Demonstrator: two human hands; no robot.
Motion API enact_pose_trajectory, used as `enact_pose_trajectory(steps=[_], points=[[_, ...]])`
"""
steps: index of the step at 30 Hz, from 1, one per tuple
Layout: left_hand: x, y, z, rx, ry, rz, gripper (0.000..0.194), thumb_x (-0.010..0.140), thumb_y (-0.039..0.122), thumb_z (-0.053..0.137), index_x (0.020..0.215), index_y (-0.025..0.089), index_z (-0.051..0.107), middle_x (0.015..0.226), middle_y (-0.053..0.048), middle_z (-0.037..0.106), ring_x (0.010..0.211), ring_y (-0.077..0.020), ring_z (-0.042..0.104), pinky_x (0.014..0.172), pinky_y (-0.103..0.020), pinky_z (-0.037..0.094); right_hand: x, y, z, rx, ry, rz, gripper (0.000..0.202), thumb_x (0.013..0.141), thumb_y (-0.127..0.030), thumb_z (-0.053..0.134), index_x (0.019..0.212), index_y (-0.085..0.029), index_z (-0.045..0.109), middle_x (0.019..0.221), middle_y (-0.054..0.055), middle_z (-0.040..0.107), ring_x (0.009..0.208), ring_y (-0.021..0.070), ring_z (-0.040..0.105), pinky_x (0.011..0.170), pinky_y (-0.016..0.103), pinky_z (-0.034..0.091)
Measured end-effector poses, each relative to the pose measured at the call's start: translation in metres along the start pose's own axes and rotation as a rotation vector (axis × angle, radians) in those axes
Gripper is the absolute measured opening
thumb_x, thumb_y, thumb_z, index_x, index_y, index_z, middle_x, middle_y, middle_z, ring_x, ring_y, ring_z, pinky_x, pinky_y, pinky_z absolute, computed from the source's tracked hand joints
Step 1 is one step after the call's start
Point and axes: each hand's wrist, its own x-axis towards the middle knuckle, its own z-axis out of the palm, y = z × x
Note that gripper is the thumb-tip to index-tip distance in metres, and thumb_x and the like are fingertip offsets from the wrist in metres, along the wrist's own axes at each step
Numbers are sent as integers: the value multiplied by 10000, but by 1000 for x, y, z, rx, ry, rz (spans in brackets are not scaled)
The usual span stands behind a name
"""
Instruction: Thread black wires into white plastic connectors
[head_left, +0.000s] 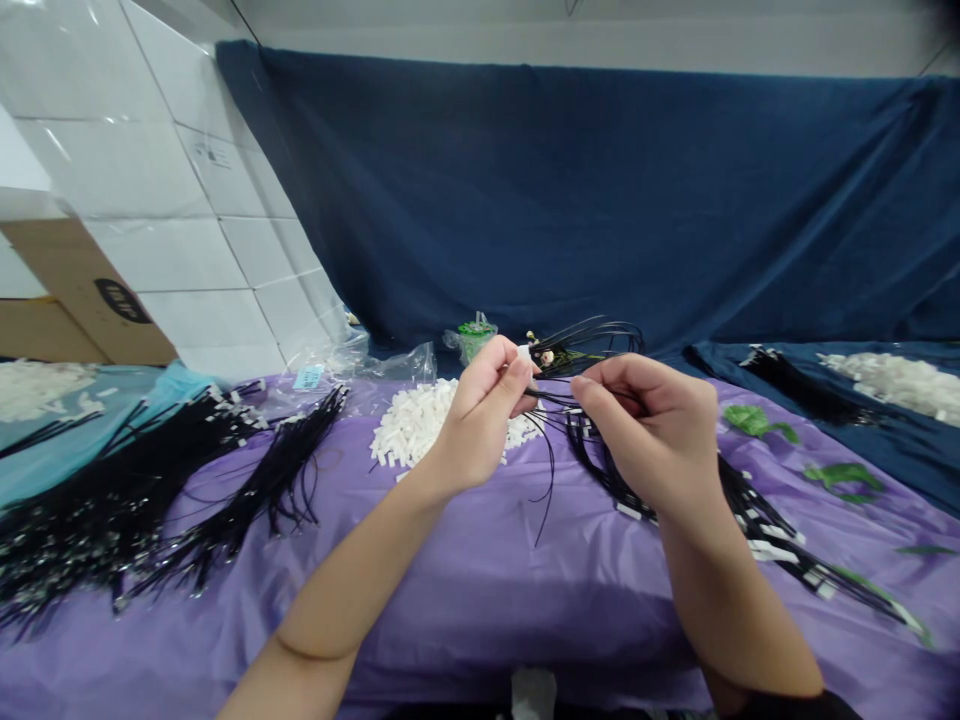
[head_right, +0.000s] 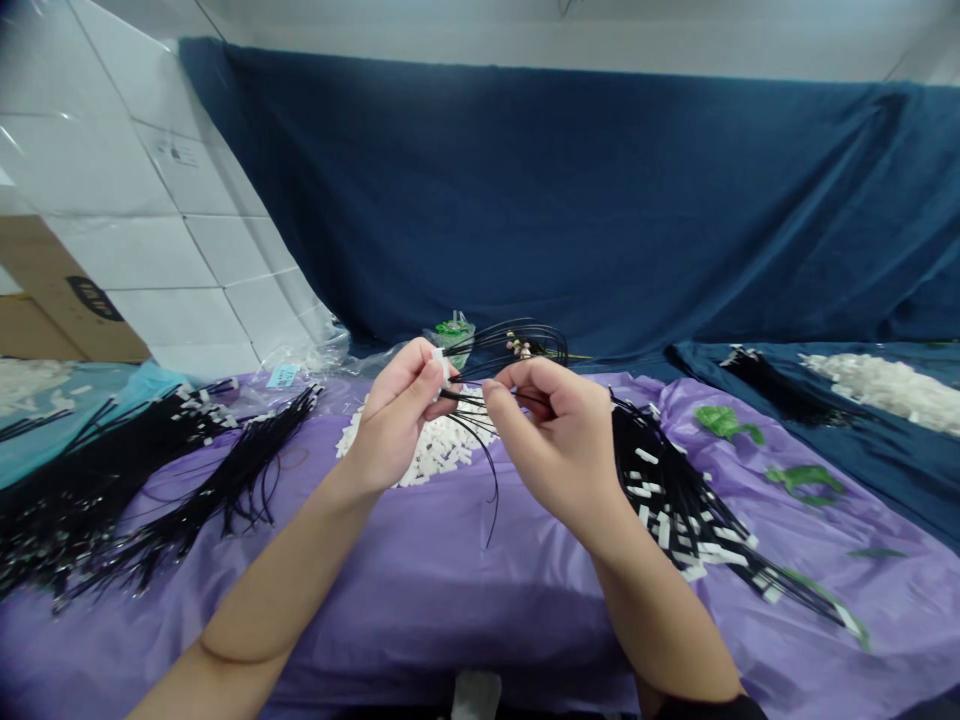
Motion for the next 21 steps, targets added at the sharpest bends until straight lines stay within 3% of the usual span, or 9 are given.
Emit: enact_pose_trajectory(steps=[3,8,15,21], points=[[-1,-1,1,12,-6,13,289,895,396,598,732,179,500,717,27,404,583,-72,333,539,-198,352,0,0,1,30,-41,35,162,827,-190,614,667,-163,615,533,-53,455,478,53,347,430,193,273],[-1,-3,3,-6,-21,3,299,905,402,585,735,176,486,716,28,398,582,-68,325,527,-188,334,0,3,5,-1,-48,-36,146,848,-219,619,713,-165,633,528,-60,407,482,60,340,445,203,278],[-1,-6,6,-8,20,-9,293,907,411,577,744,185,487,725,22,413,623,-81,363,532,-163,354,-2,8,14,0,-38,-102,137,845,-216,637,716,-169,637,654,-2,611,541,87,470,510,226,388],[-3,-9,9,-18,37,-44,319,892,440,588,734,187,474,745,22,423,662,-84,415,595,-165,422,-3,10,19,-8,-13,-107,164,841,-196,628,678,-180,616,550,-38,487,528,93,469,527,231,418]])
